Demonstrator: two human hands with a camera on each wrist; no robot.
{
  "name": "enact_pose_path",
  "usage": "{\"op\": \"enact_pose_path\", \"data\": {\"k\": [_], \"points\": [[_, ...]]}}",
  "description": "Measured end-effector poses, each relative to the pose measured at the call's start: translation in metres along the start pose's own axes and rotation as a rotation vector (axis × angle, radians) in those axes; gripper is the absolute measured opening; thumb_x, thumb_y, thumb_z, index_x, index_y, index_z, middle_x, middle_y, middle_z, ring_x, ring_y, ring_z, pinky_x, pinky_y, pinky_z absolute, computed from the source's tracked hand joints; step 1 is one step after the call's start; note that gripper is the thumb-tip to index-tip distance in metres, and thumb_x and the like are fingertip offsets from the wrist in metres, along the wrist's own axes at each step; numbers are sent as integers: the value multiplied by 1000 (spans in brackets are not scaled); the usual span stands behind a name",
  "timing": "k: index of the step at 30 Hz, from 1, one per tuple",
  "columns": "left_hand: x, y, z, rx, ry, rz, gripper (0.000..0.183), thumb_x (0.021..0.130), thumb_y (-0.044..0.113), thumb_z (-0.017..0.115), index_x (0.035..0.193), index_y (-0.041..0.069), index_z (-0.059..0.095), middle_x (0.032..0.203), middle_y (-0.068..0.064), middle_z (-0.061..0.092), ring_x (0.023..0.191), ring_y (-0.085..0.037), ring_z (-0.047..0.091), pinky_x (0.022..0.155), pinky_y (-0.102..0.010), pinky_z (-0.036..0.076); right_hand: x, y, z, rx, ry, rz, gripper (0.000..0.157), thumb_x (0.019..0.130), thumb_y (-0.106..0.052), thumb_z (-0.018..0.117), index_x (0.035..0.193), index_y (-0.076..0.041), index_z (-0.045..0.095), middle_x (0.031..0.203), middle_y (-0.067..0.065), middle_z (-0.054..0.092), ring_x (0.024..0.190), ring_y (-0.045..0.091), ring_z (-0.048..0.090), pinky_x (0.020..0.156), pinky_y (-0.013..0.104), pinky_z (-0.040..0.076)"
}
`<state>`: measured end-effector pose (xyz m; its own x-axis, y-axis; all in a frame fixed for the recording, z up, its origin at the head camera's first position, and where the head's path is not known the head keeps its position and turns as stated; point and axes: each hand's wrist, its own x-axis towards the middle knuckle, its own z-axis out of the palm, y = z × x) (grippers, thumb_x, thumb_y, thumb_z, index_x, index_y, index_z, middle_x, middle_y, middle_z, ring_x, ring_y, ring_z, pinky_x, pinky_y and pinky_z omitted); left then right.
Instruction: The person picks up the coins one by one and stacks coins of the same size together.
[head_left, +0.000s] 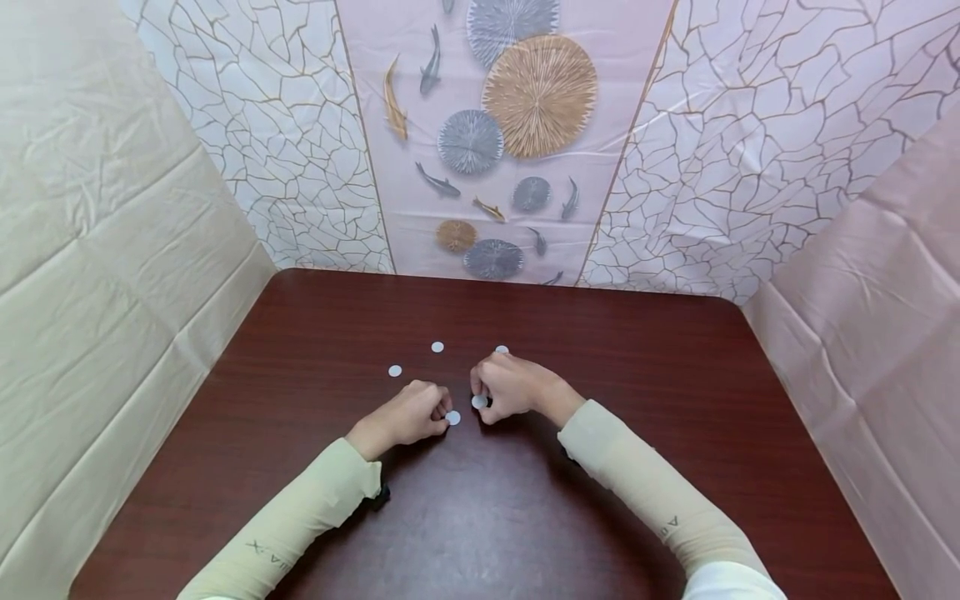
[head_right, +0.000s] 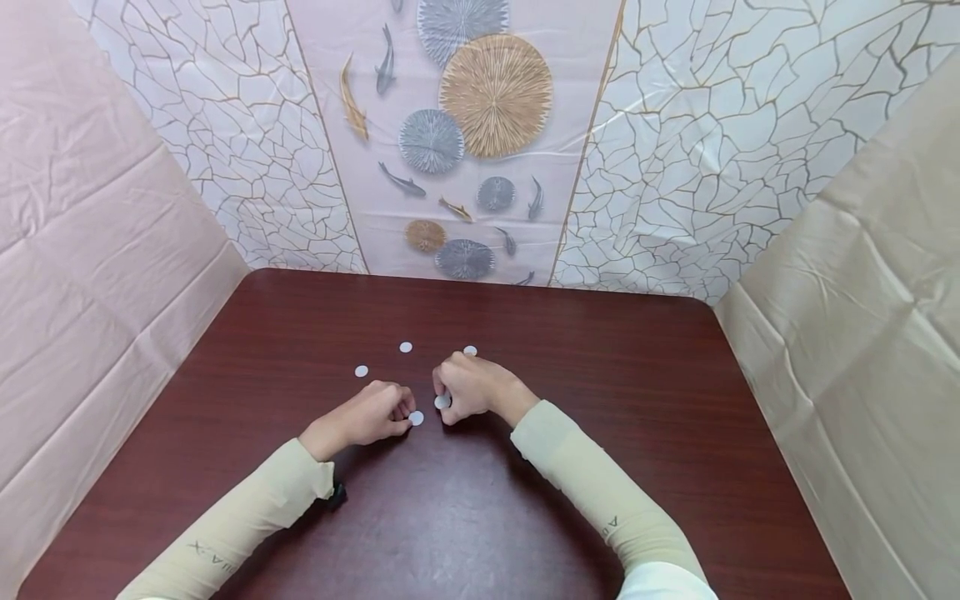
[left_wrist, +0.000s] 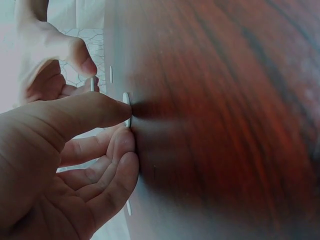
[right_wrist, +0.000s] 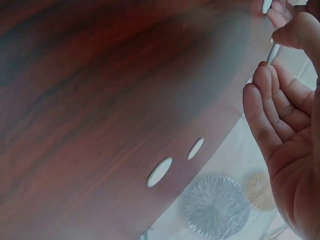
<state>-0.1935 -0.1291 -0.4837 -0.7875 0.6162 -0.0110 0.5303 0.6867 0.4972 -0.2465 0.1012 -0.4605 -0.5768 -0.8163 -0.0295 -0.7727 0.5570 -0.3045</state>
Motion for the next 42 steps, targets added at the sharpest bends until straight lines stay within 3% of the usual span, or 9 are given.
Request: {"op": "enact_pose_path", "data": {"k": [17, 32, 42], "points": [[0, -3, 2, -1, 17, 21, 8, 89, 3, 76, 95, 3, 70, 87, -5, 72, 79, -12, 69, 68, -17, 53, 17, -23, 17, 24, -4, -23, 19, 73, -20, 86, 86, -12, 75, 79, -4, 74, 70, -1, 62, 65, 14, 51], [-2, -5, 2, 0, 53, 41, 9, 86, 1, 77, 91, 4, 69, 84, -4, 71, 78, -11, 68, 69, -19, 53, 19, -27, 27, 56, 17, 1, 13, 75, -16, 84, 81, -12, 74, 76, -5, 73, 68, -2, 60, 65, 15, 51], [-2, -5, 3, -9, 54, 24, 10, 86, 2, 78, 93, 3, 71, 87, -5, 73, 80, -12, 71, 71, -17, 55, 20, -28, 29, 76, 27, 16, 12, 77, -15, 85, 85, -12, 77, 80, -5, 75, 74, 3, 68, 69, 15, 54]]}}
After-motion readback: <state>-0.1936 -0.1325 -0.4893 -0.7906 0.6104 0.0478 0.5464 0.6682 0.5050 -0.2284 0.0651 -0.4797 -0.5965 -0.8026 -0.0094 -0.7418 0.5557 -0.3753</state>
